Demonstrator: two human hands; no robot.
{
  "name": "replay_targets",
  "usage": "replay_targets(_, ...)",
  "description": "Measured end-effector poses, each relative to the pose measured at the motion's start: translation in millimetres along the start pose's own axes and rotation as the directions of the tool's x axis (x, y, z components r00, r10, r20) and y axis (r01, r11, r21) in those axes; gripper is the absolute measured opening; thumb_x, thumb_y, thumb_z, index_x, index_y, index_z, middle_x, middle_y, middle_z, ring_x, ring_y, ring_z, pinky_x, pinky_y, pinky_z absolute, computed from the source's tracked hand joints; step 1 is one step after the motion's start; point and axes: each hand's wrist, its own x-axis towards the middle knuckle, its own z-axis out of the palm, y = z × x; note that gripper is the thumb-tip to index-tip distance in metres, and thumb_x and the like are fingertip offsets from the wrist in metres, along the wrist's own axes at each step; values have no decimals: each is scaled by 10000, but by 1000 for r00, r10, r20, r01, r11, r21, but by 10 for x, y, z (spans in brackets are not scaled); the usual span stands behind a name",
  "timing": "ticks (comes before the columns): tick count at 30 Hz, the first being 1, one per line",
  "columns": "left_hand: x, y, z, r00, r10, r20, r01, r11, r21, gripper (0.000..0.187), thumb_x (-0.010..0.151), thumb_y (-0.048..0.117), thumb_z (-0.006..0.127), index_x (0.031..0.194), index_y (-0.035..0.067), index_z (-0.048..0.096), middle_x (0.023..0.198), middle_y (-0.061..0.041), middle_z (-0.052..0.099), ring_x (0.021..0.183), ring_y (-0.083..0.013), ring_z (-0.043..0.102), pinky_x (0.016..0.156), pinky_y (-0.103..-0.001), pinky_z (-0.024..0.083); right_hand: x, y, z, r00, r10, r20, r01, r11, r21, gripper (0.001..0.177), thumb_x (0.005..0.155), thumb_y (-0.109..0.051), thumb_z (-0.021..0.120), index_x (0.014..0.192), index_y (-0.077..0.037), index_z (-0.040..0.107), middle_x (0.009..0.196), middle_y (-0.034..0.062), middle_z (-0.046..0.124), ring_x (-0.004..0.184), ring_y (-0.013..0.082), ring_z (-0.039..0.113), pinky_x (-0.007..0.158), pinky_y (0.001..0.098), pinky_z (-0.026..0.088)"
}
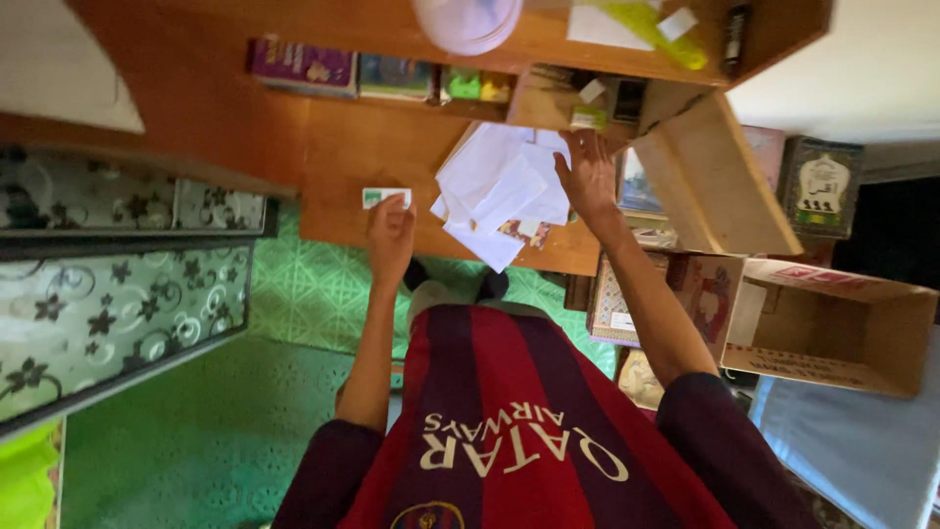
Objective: Organizing papers, pens, and other supplies on a desk.
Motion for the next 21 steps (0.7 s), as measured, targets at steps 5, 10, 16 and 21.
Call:
replay_targets(5, 201, -525, -163, 1000, -7, 3, 8, 999, -48, 305, 999, 156, 710, 1272, 43, 637, 1132, -95, 676, 967, -168, 704, 802, -284, 588, -141, -339, 416, 997, -65, 47, 55, 982, 183, 403, 930, -168, 782, 1299, -82, 643, 1209, 141, 612, 1129, 331, 606, 938, 448, 527)
replay_targets(10, 385, -1051, -239, 999, -29, 19, 29, 999, -22, 357, 993, 185, 715, 1309, 48, 622, 1155, -118, 695, 994, -208, 716, 837, -320, 580, -109, -923, 789, 983, -57, 173, -4, 943, 334, 432, 908, -167, 782, 1310, -93, 640, 1230, 137, 613, 1093, 325, 611, 926, 433, 548)
replay_targets(16, 388, -1634, -337, 991, 115, 62, -129, 937, 325, 440, 961, 271, 736, 1341, 80, 622, 1179, -164, 664, 1076, -338, 625, 962, -455, 510, -57, -1480, 1605, 906, -129, 402, -11, 945, 328, 506, 906, -238, 758, 1354, -83, 579, 1253, 146, 588, 1158, 350, 568, 961, 459, 512)
replay_targets(21, 471, -1890, -487, 995, 42, 92, -77, 904, 420, 533, 959, 299, 710, 1418, 81, 550, 1340, -236, 577, 1273, -413, 509, 1066, -518, 406, 12, -1861, 2149, 838, -114, 534, -67, 949, 307, 611, 859, -215, 772, 1400, -75, 525, 1331, 135, 542, 1228, 347, 534, 1006, 469, 493)
